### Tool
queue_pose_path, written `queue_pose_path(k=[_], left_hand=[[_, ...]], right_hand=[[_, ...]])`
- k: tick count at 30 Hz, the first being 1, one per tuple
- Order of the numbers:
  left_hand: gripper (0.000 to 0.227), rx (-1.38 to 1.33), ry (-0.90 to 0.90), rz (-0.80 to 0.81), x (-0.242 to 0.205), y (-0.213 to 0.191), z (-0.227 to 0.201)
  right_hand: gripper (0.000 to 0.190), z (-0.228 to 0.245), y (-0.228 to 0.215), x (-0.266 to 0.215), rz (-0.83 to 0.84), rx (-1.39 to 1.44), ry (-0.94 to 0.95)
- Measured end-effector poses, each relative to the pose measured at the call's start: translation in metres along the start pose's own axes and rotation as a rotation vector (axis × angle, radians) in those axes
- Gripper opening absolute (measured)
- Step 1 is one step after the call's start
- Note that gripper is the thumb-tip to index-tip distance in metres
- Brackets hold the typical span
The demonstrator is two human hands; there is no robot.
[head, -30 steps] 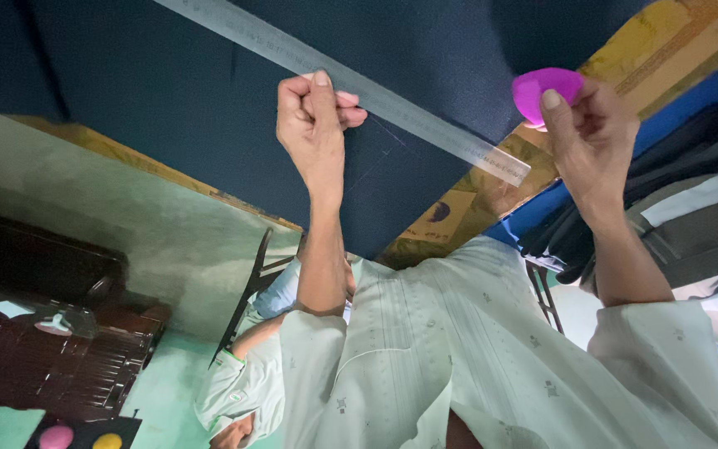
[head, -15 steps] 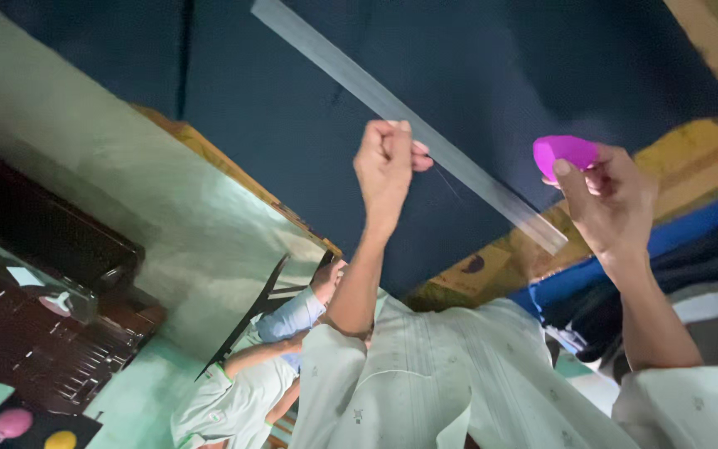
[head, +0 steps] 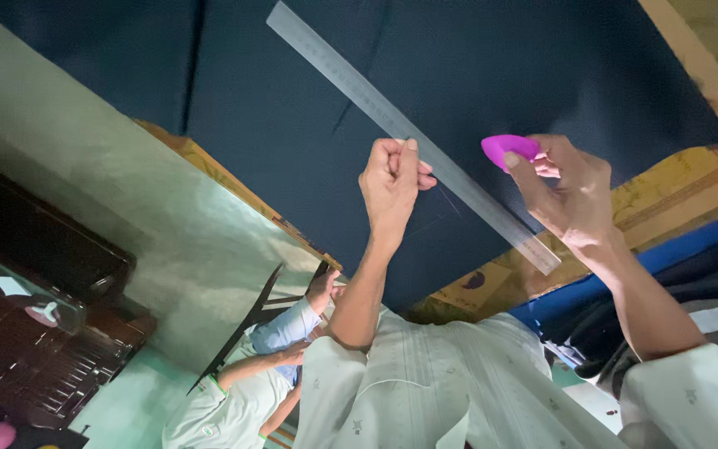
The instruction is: The person uses shears to cut a piece of dark blue fabric along a marked line on a wooden table. After cutting, they use a ruler and a pink marker to draw straight lines on the remaining fabric.
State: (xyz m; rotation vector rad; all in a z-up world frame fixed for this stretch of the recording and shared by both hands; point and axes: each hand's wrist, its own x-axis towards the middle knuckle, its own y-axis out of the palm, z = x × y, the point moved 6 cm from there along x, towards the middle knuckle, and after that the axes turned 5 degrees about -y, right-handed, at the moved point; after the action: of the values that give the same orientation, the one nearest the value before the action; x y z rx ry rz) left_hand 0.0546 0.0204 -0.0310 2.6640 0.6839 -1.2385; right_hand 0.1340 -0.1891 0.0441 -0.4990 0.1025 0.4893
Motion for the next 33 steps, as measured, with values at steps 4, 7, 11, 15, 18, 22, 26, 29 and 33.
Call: queue_pose_path(k=[4, 7, 11, 15, 18, 22, 26, 29, 33], left_hand=[[0.018, 0.011, 0.011, -0.003, 0.002, 0.000, -0.002], [0.017, 0.023, -0.018, -0.018, 0.002, 0.001, -0.001], [0.017, -0.027, 0.024, -0.016, 0.000, 0.002, 0.000], [0.017, -0.072, 0.015, -0.001, 0.003, 0.003, 0.006], [0.014, -0.084, 0.006, 0.000, 0.006, 0.003, 0.009], [0.016, -0.068, 0.070, 0.012, 0.001, 0.003, 0.007], [0.016, -0.048, 0.080, 0.014, 0.001, 0.003, 0.004], [0.016, -0.013, 0.110, 0.011, 0.002, 0.004, 0.001], [0.016, -0.005, 0.126, 0.011, 0.000, 0.004, -0.001]], right_hand=[[0.022, 0.002, -0.001, 0.005, 0.007, -0.081, -0.013], [0.024, 0.007, -0.005, 0.005, 0.004, -0.023, 0.023], [0.024, 0.009, -0.007, 0.011, 0.015, -0.063, -0.014], [0.021, 0.007, -0.002, 0.017, -0.004, -0.066, -0.060], [0.021, 0.002, 0.000, 0.018, 0.002, -0.044, -0.107], [0.036, -0.001, 0.000, 0.018, 0.005, -0.087, -0.170], [0.036, -0.001, 0.001, 0.022, 0.035, -0.047, -0.223], [0.034, 0.001, 0.002, 0.025, 0.052, -0.046, -0.260], [0.034, 0.004, 0.002, 0.026, 0.041, -0.077, -0.308]])
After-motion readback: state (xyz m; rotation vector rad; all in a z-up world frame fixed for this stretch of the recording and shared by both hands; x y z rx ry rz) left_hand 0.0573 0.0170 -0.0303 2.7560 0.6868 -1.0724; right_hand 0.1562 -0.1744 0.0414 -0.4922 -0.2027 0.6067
